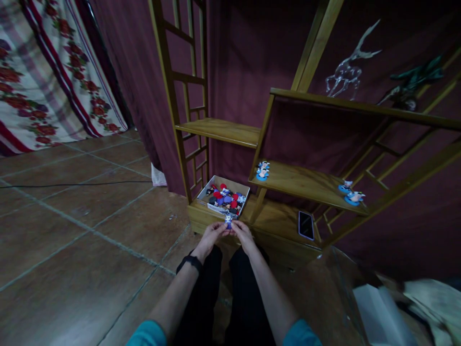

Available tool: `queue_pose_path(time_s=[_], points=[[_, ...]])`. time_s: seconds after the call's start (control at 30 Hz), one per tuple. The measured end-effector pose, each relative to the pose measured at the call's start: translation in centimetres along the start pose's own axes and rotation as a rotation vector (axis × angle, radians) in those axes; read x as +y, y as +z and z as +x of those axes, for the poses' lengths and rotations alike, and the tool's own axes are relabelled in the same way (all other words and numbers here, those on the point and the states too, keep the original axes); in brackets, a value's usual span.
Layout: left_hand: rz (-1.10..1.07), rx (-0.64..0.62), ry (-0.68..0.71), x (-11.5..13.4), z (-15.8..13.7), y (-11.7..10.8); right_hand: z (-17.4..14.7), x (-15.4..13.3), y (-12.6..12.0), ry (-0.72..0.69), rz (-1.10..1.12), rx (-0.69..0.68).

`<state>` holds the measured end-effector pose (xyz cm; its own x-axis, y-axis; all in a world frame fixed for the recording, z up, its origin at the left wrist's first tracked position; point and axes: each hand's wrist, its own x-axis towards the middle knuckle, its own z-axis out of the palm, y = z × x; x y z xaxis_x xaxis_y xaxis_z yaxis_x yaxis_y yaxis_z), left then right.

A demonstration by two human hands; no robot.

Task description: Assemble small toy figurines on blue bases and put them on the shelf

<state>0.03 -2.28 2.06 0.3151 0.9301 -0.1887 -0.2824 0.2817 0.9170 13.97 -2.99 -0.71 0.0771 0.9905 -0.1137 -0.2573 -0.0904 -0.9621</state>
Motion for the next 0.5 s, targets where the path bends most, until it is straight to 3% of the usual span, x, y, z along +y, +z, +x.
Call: queue_pose_path(time_s=[0.5], points=[[0.030, -0.029, 0.012, -0.18, -0.11, 0.33, -0.13, -0.15, -0.05, -0.008, -0.039, -0.009]])
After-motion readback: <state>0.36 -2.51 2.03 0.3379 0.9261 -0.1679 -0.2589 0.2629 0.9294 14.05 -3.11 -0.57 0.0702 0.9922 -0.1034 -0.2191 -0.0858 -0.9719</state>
